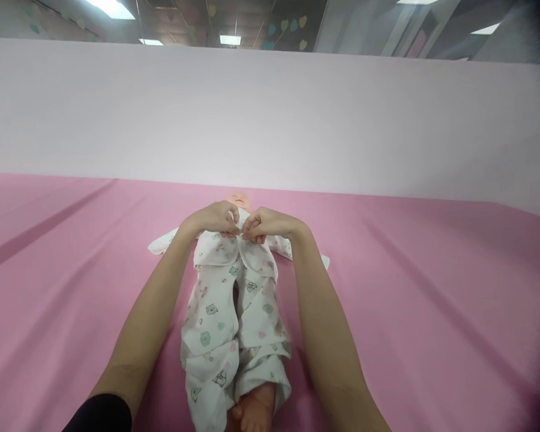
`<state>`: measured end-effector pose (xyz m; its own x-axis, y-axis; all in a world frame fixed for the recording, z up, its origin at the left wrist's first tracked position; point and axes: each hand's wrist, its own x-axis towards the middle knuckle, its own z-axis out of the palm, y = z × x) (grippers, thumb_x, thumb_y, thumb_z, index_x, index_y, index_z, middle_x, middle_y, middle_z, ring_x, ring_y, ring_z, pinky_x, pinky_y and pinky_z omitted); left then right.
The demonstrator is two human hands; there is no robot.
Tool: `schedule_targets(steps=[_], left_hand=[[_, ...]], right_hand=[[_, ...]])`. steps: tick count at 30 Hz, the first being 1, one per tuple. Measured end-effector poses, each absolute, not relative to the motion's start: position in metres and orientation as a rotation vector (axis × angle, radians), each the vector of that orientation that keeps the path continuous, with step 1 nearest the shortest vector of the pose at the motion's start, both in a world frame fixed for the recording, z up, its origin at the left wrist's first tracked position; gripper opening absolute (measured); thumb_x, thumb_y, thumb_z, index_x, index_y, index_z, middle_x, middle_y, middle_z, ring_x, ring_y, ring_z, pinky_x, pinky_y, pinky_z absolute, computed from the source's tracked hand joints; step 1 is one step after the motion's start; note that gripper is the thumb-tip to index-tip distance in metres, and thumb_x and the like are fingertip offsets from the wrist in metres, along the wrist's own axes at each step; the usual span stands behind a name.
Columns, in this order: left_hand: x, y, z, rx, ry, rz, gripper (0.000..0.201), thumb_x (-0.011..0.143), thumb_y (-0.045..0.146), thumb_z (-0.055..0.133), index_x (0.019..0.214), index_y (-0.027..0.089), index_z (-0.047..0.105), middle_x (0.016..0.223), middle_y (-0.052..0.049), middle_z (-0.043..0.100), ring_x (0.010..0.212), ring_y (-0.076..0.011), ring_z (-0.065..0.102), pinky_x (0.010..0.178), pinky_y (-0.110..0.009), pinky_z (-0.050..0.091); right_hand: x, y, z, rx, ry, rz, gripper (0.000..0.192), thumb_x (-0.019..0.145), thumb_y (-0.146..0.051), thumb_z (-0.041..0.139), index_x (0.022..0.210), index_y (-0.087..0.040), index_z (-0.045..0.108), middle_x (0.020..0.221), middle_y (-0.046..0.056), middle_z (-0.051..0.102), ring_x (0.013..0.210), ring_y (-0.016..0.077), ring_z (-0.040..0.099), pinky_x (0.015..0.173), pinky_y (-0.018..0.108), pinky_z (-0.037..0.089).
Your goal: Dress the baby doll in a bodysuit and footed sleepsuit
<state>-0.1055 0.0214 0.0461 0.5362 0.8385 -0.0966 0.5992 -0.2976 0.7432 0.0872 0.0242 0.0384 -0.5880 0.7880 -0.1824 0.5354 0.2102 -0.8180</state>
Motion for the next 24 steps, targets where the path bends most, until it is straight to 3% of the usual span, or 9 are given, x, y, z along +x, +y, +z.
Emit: schedule_targets(steps=[4,9,16,20,24], left_hand=[[-0.105,0.022,0.045,2.136,1.172,0.309,0.026,0.060,0.019,0.064,0.083,0.019,0.052,0.071,0.001,0.066,0.063,-0.0137,0.061,0.054,-0.022,0.044],[-0.101,0.018,0.044,2.254,1.311,0.216,0.030,0.058,0.020,0.062,0.088,0.019,0.059,0.069,0.003,0.062,0.060,-0.0126,0.055,0.051,-0.022,0.038],[-0.104,0.005,0.010,2.304,1.365,0.396,0.031,0.067,0.024,0.057,0.098,0.019,0.059,0.083,-0.001,0.060,0.069,-0.0146,0.055,0.056,-0.024,0.041],[-0.105,-0.017,-0.022,2.574,1.432,0.710,0.031,0.080,0.028,0.047,0.107,0.015,0.056,0.099,-0.009,0.060,0.092,-0.0231,0.054,0.081,-0.036,0.044],[-0.113,-0.045,-0.051,2.655,1.396,0.922,0.041,0.090,0.032,0.038,0.127,0.018,0.048,0.123,-0.011,0.053,0.113,-0.0259,0.047,0.099,-0.044,0.036]], right_hand=[[0.092,0.031,0.030,-1.251,-2.144,1.386,0.010,0.070,-0.022,0.071,0.073,-0.012,0.068,0.057,0.000,0.059,0.050,0.0081,0.053,0.051,0.020,0.046],[0.089,0.029,0.032,-1.348,-2.124,1.374,0.020,0.070,-0.027,0.074,0.061,-0.013,0.062,0.056,0.001,0.058,0.051,0.0104,0.055,0.051,0.022,0.048],[0.075,0.020,0.023,-1.543,-2.146,1.177,0.024,0.078,-0.024,0.066,0.060,-0.015,0.053,0.056,0.000,0.054,0.050,0.0109,0.052,0.051,0.024,0.047],[0.066,-0.003,0.008,-1.555,-2.208,0.765,0.015,0.085,-0.030,0.056,0.078,-0.017,0.055,0.069,0.001,0.057,0.058,0.0131,0.053,0.057,0.026,0.044],[0.056,-0.045,-0.020,-1.595,-2.172,0.176,0.028,0.090,-0.030,0.046,0.112,-0.015,0.055,0.108,0.012,0.058,0.096,0.0250,0.055,0.082,0.037,0.044]])
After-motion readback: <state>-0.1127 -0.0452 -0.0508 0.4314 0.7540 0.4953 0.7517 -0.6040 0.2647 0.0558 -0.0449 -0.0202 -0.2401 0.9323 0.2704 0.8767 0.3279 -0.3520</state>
